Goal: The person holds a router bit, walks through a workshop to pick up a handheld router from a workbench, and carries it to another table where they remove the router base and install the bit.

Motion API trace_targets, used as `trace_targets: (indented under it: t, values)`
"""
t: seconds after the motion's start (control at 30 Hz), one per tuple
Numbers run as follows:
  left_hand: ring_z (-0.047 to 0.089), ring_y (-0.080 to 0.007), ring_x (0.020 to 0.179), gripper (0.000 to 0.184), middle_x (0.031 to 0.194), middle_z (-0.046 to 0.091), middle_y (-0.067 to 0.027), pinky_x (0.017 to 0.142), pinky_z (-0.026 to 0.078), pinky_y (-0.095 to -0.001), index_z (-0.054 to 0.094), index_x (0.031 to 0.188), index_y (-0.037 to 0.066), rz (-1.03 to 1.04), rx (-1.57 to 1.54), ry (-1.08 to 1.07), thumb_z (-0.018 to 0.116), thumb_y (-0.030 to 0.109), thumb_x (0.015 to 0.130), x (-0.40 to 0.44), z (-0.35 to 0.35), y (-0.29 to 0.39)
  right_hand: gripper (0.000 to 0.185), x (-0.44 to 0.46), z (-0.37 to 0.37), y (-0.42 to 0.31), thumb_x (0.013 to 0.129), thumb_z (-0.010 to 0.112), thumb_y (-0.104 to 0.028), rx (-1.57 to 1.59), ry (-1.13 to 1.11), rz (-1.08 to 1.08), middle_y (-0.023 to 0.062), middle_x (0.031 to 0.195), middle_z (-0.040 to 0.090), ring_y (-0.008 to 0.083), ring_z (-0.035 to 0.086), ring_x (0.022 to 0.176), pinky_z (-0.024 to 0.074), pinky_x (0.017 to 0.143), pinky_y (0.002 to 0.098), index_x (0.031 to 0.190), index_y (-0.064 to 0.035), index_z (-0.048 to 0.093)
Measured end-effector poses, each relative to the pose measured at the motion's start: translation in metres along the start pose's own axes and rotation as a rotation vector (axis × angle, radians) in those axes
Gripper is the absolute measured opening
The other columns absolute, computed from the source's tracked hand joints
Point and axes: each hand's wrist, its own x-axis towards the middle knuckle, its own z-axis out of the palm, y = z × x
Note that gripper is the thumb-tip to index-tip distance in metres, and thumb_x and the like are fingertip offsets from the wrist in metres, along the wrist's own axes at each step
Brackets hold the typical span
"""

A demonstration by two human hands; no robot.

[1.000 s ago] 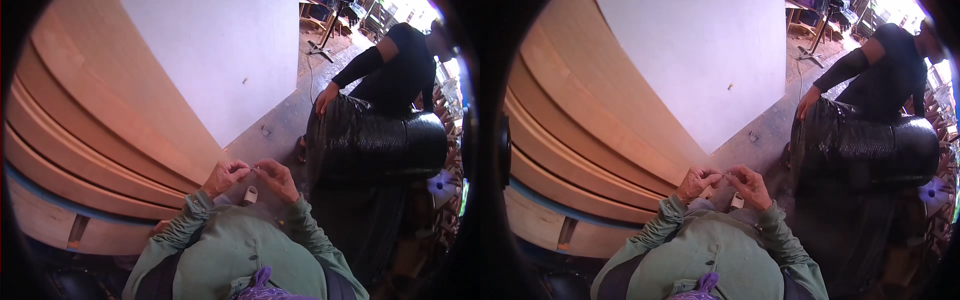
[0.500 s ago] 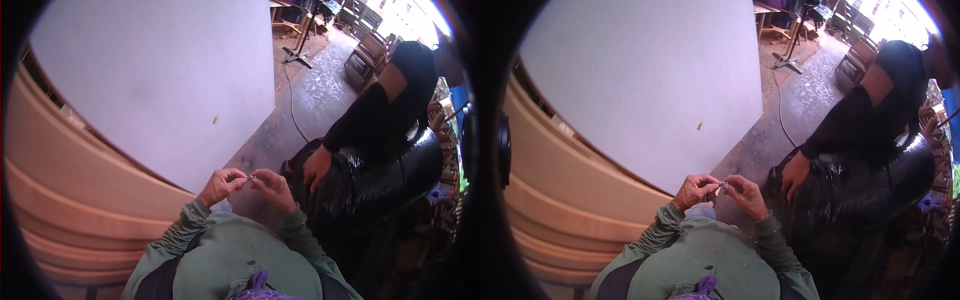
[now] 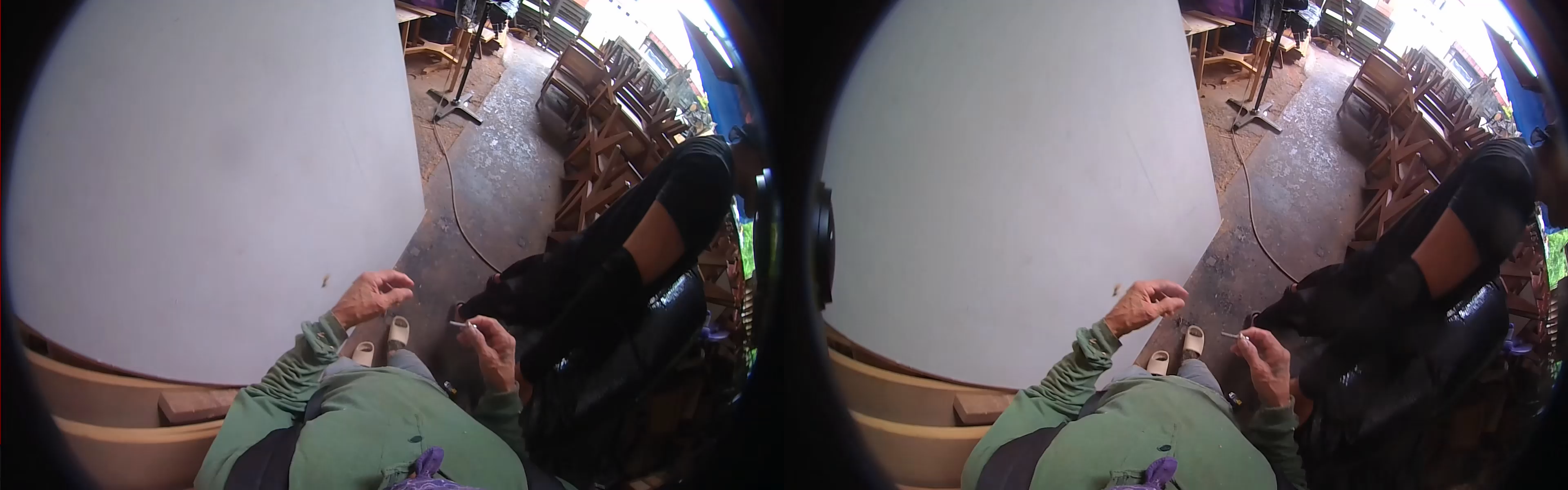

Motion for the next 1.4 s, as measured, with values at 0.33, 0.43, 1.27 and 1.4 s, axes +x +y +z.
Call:
trace_targets:
  t: [0.33,0.43,1.27,1.4]
  values:
    - [0.068,-0.0174,0.108,0.037,0.114,0.075,-0.0086,0.096,0.054,-0.0343,0.072,0.123,0.004,-0.089,0.119,-0.296,0.074,0.028,0.096,0.171,0.031,0.013,0.016,0.097,-0.044,0.003,0.099,0.070,-0.005,0.082,0.147,0.058,0.0021,0.095,0.071,0.0077,0.064,0.085,0.0527,0.078,0.0237,0.114,0.0009,0.068]
    - [0.067,-0.0179,0.110,0.037,0.117,0.075,-0.0085,0.096,0.054,-0.0347,0.072,0.124,0.004,-0.113,0.204,-0.375,0.074,0.029,0.096,0.214,0.036,0.029,0.016,0.111,-0.053,0.006,0.101,0.068,-0.008,0.096,0.197,0.110,0.0048,0.092,0.072,0.0093,0.066,0.083,0.0532,0.078,0.0243,0.114,-0.0007,0.069]
    - [0.068,-0.0183,0.110,0.038,0.116,0.075,-0.0077,0.099,0.052,-0.0343,0.072,0.125,0.005,-0.006,0.150,-0.241,0.070,0.032,0.098,0.630,-0.100,0.153,0.014,0.583,-0.144,-0.088,0.100,0.071,-0.013,0.098,0.288,0.117,0.0026,0.087,0.072,0.0103,0.068,0.077,0.0541,0.071,0.0241,0.110,-0.0034,0.070]
    - [0.068,-0.0170,0.108,0.038,0.113,0.075,-0.0082,0.098,0.052,-0.0336,0.072,0.124,0.004,-0.033,0.142,-0.095,0.071,0.032,0.097,0.675,-0.119,0.150,0.014,0.691,-0.161,-0.088,0.100,0.071,-0.014,0.083,0.136,0.048,0.0020,0.086,0.071,0.0109,0.068,0.077,0.0544,0.073,0.0259,0.108,-0.0028,0.071]
